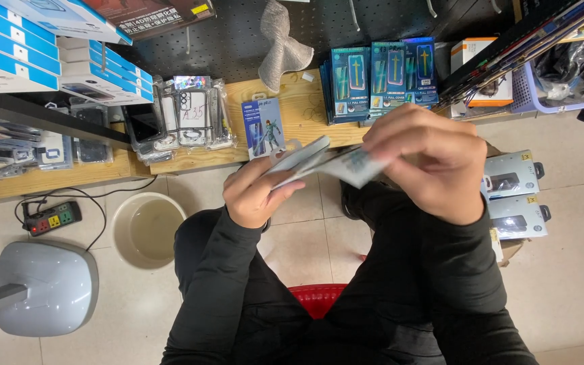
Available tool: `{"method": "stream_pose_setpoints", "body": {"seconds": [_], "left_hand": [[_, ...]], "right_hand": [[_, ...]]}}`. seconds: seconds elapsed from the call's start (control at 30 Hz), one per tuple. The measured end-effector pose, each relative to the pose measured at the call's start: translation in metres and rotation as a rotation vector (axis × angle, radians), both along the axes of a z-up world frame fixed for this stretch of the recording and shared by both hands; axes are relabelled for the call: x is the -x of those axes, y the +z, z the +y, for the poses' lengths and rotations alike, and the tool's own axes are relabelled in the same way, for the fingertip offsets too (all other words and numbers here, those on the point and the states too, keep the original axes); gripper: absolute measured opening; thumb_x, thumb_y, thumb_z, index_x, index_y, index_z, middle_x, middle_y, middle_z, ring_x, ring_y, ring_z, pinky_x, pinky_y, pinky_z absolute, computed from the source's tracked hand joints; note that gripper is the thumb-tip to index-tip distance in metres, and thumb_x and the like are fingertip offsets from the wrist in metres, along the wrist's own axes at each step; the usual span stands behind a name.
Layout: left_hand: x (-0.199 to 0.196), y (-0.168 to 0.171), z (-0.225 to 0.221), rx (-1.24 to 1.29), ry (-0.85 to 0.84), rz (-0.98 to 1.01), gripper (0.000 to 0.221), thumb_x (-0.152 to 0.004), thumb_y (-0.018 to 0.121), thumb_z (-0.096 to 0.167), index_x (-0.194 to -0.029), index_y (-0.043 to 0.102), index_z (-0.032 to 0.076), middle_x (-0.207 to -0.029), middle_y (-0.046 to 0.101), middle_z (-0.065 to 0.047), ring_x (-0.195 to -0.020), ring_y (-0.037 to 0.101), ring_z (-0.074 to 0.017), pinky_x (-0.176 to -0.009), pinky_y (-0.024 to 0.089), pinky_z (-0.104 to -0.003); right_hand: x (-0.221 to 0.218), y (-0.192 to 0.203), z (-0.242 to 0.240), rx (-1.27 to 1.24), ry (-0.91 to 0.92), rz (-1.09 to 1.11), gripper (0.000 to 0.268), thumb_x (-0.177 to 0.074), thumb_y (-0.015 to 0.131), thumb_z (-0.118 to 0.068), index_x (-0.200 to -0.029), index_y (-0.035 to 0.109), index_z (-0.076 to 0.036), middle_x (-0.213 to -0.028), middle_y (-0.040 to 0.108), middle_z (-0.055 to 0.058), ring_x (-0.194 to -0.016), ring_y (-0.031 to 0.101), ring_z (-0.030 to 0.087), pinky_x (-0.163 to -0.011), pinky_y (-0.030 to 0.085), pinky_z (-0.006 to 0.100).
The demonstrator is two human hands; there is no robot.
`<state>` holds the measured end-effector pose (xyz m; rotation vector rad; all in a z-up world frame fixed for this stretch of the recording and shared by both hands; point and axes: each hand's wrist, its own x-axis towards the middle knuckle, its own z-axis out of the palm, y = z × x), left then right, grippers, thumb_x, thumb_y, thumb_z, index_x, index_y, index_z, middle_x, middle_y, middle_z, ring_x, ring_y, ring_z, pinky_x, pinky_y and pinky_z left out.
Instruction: Unboxing electronic accessories from their packaging and cleaning them with a cloth.
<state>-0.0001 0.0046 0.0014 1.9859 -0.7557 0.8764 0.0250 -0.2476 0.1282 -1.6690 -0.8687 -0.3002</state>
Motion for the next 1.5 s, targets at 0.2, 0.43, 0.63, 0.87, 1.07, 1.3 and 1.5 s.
{"method": "stream_pose_setpoints", "body": {"seconds": [0.2, 0.43, 0.63, 0.87, 1.07, 1.3, 1.5], "left_hand": [[0.022, 0.040, 0.022, -0.229, 0.057, -0.105, 0.028, -0.086, 0.085, 0.009, -0.108, 0.070, 0.002, -0.119, 0.061, -0.027, -0.108, 0.067, -0.0451, -0.090, 0.062, -0.056], [0.022, 0.045, 0.019, -0.199, 0.067, -0.065, 0.024, -0.087, 0.083, -0.002, -0.107, 0.071, 0.000, -0.119, 0.062, -0.027, -0.107, 0.068, -0.0434, -0.087, 0.063, -0.053], [0.010, 0.026, 0.012, -0.102, -0.008, -0.123, 0.023, -0.085, 0.083, -0.002, -0.105, 0.072, 0.001, -0.116, 0.063, -0.026, -0.102, 0.071, -0.0426, -0.079, 0.066, -0.049], [0.001, 0.017, 0.001, -0.038, -0.110, -0.002, 0.028, -0.081, 0.087, 0.019, -0.097, 0.073, 0.002, -0.116, 0.064, -0.019, -0.090, 0.074, -0.0340, -0.081, 0.064, -0.043], [0.000, 0.008, -0.003, 0.048, -0.100, 0.170, 0.028, -0.077, 0.087, 0.016, -0.094, 0.073, -0.002, -0.104, 0.069, -0.018, -0.084, 0.072, -0.0301, -0.070, 0.060, -0.037], [0.001, 0.005, -0.007, 0.097, -0.091, 0.300, 0.023, -0.077, 0.086, 0.012, -0.088, 0.073, -0.003, -0.104, 0.071, -0.017, -0.087, 0.073, -0.0266, -0.071, 0.058, -0.033], [0.001, 0.007, -0.003, 0.169, -0.047, 0.425, 0.023, -0.083, 0.079, 0.017, -0.094, 0.072, -0.002, -0.101, 0.072, -0.015, -0.087, 0.073, -0.0256, -0.070, 0.057, -0.033]], "right_hand": [[0.013, 0.030, -0.012, 0.203, 0.161, -0.282, 0.015, -0.090, 0.057, -0.012, -0.082, 0.069, -0.009, -0.099, 0.064, 0.011, -0.095, 0.061, 0.035, -0.084, 0.053, 0.046], [0.014, 0.031, -0.003, 0.197, 0.164, -0.276, 0.012, -0.088, 0.055, -0.006, -0.082, 0.065, -0.004, -0.088, 0.067, 0.012, -0.085, 0.066, 0.032, -0.081, 0.052, 0.045], [0.017, 0.026, 0.001, 0.125, 0.022, -0.129, 0.007, -0.088, 0.058, 0.002, -0.082, 0.062, 0.001, -0.083, 0.065, 0.016, -0.078, 0.066, 0.030, -0.075, 0.058, 0.037], [0.011, 0.016, 0.008, 0.369, -0.073, -0.034, 0.010, -0.086, 0.069, 0.012, -0.089, 0.067, 0.003, -0.087, 0.069, 0.013, -0.084, 0.068, 0.026, -0.082, 0.054, 0.036], [0.007, 0.012, 0.008, 0.312, -0.142, 0.000, 0.005, -0.092, 0.067, 0.003, -0.096, 0.064, 0.005, -0.095, 0.069, 0.017, -0.091, 0.068, 0.030, -0.087, 0.054, 0.039], [-0.002, -0.008, 0.017, 0.406, -0.134, 0.030, 0.001, -0.091, 0.070, 0.001, -0.091, 0.070, 0.001, -0.094, 0.065, 0.013, -0.083, 0.064, 0.024, -0.076, 0.052, 0.033], [-0.007, -0.019, 0.017, 0.473, -0.126, -0.218, 0.020, -0.093, 0.074, -0.003, -0.113, 0.071, -0.001, -0.109, 0.065, 0.013, -0.097, 0.066, 0.027, -0.082, 0.050, 0.039]]}}
